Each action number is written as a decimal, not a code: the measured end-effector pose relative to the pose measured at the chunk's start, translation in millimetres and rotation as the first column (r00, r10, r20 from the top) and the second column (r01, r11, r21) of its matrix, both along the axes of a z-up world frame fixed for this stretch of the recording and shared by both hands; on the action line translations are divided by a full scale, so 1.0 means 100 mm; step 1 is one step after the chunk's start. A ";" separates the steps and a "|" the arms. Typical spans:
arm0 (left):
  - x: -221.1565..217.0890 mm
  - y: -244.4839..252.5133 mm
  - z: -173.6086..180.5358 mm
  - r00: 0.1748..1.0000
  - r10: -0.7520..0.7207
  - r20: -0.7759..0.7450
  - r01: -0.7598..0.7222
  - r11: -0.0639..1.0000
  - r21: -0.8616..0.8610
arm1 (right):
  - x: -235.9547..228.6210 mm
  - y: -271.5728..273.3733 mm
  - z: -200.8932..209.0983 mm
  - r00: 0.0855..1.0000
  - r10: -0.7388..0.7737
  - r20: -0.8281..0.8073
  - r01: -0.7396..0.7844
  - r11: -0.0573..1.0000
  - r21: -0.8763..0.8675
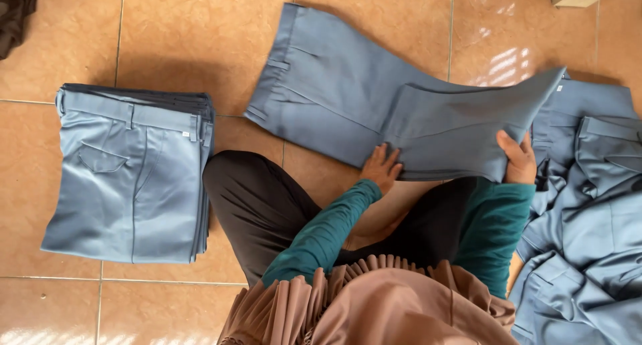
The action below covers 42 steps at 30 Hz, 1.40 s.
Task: Folding blue pants into neat squares and stacking them on the floor.
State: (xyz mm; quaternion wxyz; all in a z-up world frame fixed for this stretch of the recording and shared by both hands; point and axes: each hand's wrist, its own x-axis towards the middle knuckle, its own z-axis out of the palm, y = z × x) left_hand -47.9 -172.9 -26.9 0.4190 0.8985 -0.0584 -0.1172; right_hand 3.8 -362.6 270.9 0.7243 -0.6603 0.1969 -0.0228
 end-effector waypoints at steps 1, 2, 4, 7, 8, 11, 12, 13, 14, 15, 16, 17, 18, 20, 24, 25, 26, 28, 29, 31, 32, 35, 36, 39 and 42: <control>0.01 -0.03 0.16 1.000 -0.001 0.000 0.001 1.000 -0.001 | 0.01 0.20 0.10 1.000 -0.001 0.000 0.001 1.000 -0.001; 0.03 -0.04 0.31 0.972 -0.105 -0.209 0.059 0.975 -0.215 | 0.04 0.40 0.20 0.999 0.013 0.045 -0.013 1.000 -0.004; 0.18 -0.14 0.11 0.893 -0.243 -0.380 0.064 0.902 -0.426 | 0.15 0.70 -0.01 0.996 0.028 0.089 -0.028 1.000 -0.008; 0.63 0.03 -0.68 0.846 -0.164 -0.507 -0.051 0.923 -0.382 | 0.33 1.12 -0.58 0.933 0.200 0.298 -0.178 0.979 -0.101; 0.80 0.36 -0.76 1.000 -0.025 -0.013 0.020 0.945 -0.325 | 0.32 1.35 -0.52 0.922 0.338 0.191 -0.341 0.940 -0.017; 0.78 1.46 0.64 0.933 0.278 -0.227 -0.353 0.600 -0.718 | 0.21 1.96 -0.48 0.844 0.524 0.116 -0.534 0.841 0.085; 0.81 2.00 1.43 0.577 -0.027 -0.816 -0.815 0.049 -0.578 | 0.14 2.15 -0.50 0.811 0.570 0.130 -0.582 0.809 0.082; 0.83 2.22 1.10 0.576 -0.021 -0.817 -0.815 0.050 -0.577 | 0.15 2.04 -0.74 0.810 0.572 0.132 -0.584 0.807 0.087; 0.86 2.45 0.76 0.507 0.107 -0.855 -0.862 0.060 -0.504 | 0.16 1.93 -0.98 0.808 0.588 0.046 -0.581 0.806 -0.114; 0.90 2.68 0.43 0.429 0.235 -0.872 -0.902 0.060 -0.427 | 0.18 1.83 -1.22 0.810 0.586 -0.041 -0.568 0.763 -0.310; 0.91 2.76 0.27 0.427 0.237 -0.872 -0.903 0.058 -0.426 | 0.14 1.70 -1.51 0.808 0.588 -0.041 -0.570 0.762 -0.309; 0.92 2.84 0.11 0.390 0.415 -0.822 -0.918 0.242 -0.313 | 0.10 1.56 -1.80 0.834 0.516 -0.197 -0.518 0.606 -0.603; 0.95 2.89 -0.05 0.378 0.573 -0.728 -0.905 0.396 -0.158 | 0.06 1.41 -2.10 0.867 0.387 -0.313 -0.453 0.353 -0.819; 1.04 2.85 -0.62 0.494 0.648 -0.580 -0.833 0.543 -0.104 | -0.18 1.37 -2.36 0.869 0.383 -0.314 -0.432 0.275 -0.859; 0.87 2.76 -0.43 0.669 0.710 -0.222 -0.732 0.681 -0.027 | -0.42 1.44 -2.44 0.824 0.441 -0.356 -0.448 0.120 -0.886; 0.77 2.78 -0.28 0.668 0.710 -0.224 -0.732 0.681 -0.024 | -0.41 1.48 -2.43 0.822 0.441 -0.359 -0.451 0.120 -0.884; 0.68 2.79 -0.13 0.629 0.755 -0.186 -0.761 0.647 0.050 | -0.41 1.52 -2.41 0.796 0.482 -0.365 -0.472 0.119 -0.873; 0.59 2.81 -0.08 0.587 0.796 -0.144 -0.788 0.603 0.124 | -0.40 1.54 -2.45 0.766 0.524 -0.371 -0.495 0.114 -0.861; 0.59 2.82 -0.18 0.593 0.801 -0.081 -0.768 0.592 0.245 | -0.41 1.54 -2.51 0.756 0.531 -0.383 -0.495 0.081 -0.865; 0.63 2.85 -0.22 0.602 0.799 -0.012 -0.742 0.564 0.363 | -0.37 1.51 -2.58 0.747 0.539 -0.389 -0.491 0.053 -0.869; 0.63 2.83 -0.18 0.642 0.763 -0.076 -0.691 0.619 0.374 | -0.37 1.47 -2.61 0.759 0.536 -0.369 -0.464 0.049 -0.884; 0.53 2.75 0.02 0.700 0.665 -0.261 -0.558 0.737 0.380 | -0.29 1.17 -2.84 0.826 0.517 -0.225 -0.289 0.047 -0.956; 0.47 2.71 0.10 0.705 0.600 -0.379 -0.482 0.796 0.365 | -0.26 1.02 -2.94 0.859 0.503 -0.097 -0.134 0.037 -0.990; 0.24 2.35 -0.10 0.718 0.558 -0.417 -0.403 0.821 0.404 | -0.23 0.66 -2.85 0.915 0.351 -0.198 -0.260 0.141 -0.955; -0.02 1.84 1.40 0.873 0.474 -0.110 -0.390 0.817 0.424 | -0.16 0.62 -2.97 0.975 0.210 -0.069 -0.085 0.072 -0.994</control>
